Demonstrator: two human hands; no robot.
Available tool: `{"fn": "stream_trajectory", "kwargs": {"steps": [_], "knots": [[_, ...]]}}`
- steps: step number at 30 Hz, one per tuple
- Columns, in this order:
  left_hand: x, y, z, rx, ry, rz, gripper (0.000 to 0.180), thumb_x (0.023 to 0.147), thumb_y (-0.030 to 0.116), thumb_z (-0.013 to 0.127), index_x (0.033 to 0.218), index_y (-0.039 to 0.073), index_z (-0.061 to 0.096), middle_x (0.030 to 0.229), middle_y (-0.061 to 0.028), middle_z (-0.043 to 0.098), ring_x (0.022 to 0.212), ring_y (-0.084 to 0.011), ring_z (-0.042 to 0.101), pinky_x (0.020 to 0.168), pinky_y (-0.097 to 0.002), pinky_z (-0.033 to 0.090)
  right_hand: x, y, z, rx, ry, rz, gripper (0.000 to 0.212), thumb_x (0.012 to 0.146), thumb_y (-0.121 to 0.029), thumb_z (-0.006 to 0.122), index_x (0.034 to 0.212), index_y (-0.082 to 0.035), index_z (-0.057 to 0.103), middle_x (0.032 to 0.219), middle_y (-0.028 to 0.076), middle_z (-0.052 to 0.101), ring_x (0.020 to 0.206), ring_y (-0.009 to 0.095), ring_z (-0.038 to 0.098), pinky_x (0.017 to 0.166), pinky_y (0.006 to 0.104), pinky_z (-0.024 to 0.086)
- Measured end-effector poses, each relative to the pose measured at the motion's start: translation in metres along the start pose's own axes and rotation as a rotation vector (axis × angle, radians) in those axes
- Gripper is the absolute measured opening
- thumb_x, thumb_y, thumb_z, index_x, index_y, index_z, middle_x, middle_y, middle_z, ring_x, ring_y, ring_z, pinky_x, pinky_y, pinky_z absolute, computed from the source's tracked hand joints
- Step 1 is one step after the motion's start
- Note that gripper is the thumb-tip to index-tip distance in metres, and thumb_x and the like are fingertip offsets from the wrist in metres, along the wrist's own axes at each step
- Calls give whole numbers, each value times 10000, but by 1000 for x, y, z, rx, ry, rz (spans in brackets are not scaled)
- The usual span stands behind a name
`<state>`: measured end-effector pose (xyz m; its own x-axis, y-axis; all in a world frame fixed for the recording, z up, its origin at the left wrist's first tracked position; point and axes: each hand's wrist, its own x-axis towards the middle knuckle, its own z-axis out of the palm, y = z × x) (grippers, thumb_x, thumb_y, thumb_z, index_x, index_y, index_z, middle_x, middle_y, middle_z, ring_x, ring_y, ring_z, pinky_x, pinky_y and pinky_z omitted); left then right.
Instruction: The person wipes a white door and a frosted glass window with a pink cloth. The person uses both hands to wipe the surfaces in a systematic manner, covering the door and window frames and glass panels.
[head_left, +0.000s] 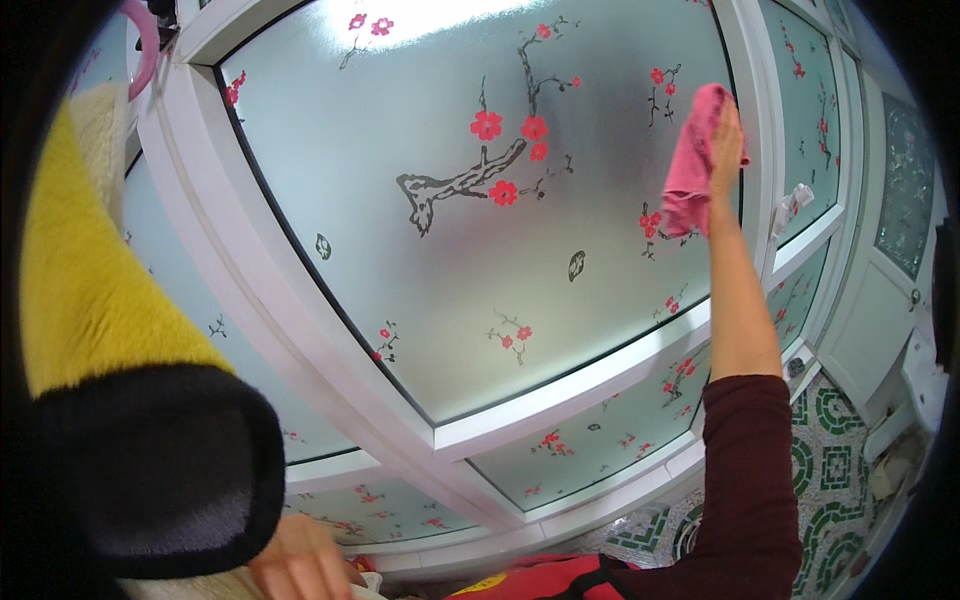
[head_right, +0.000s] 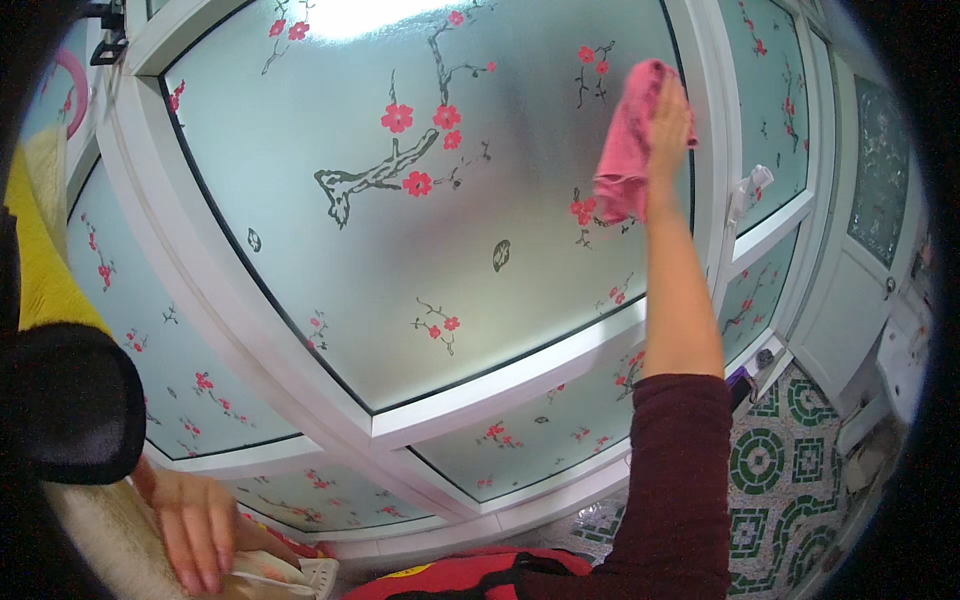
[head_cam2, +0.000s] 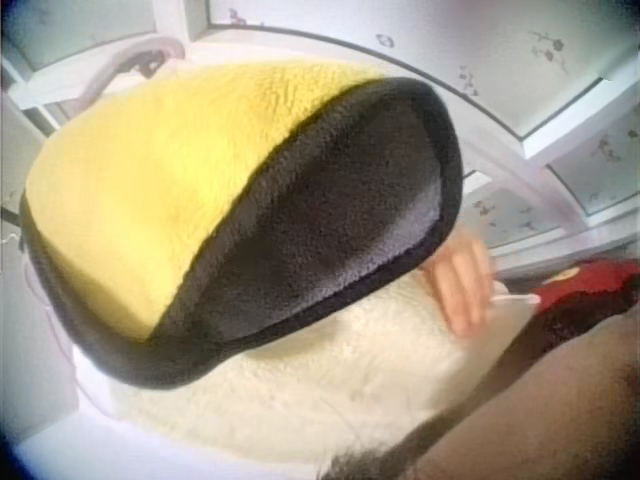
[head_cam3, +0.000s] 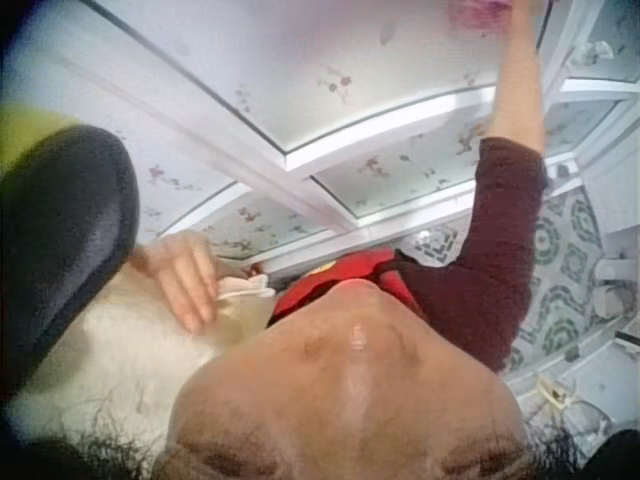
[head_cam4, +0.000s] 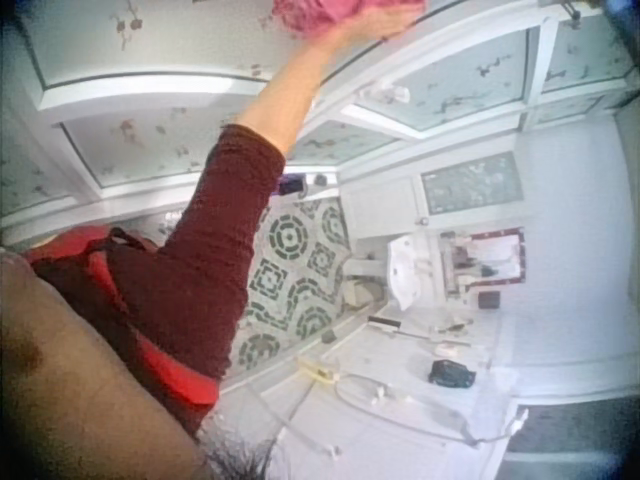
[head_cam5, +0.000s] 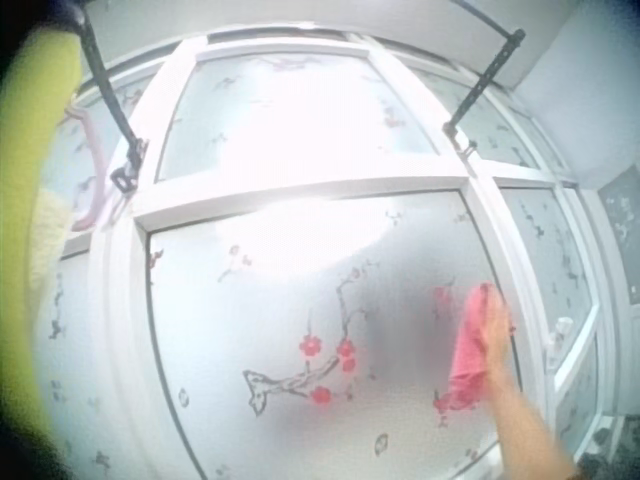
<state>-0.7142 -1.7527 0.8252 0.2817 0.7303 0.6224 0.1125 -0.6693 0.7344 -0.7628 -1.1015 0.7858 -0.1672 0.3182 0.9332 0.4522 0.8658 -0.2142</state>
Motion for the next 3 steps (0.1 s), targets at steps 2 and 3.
{"fn": "stream_trajectory", "kwargs": {"steps": [2, 3], "knots": [[-13, 14, -20, -22, -264, -18, 780, 921, 121, 606, 1480, -80, 100, 908, -151, 723, 775, -373, 685, 734, -366, 575, 14, 26, -3, -12, -188, 123, 651, 915, -96, 432, 1523, -159, 209, 1562, -22, 268, 1436, 182, 248, 1160, 431, 172], [-18, 17, -17, -13, -257, -16, 780, 921, 121, 606, 1480, -80, 100, 908, -151, 723, 775, -373, 685, 734, -366, 575, 14, 13, 39, 169, 243, 178, 654, 916, -87, 423, 1526, -159, 197, 1566, -38, 259, 1438, 167, 243, 1157, 436, 169]]}}
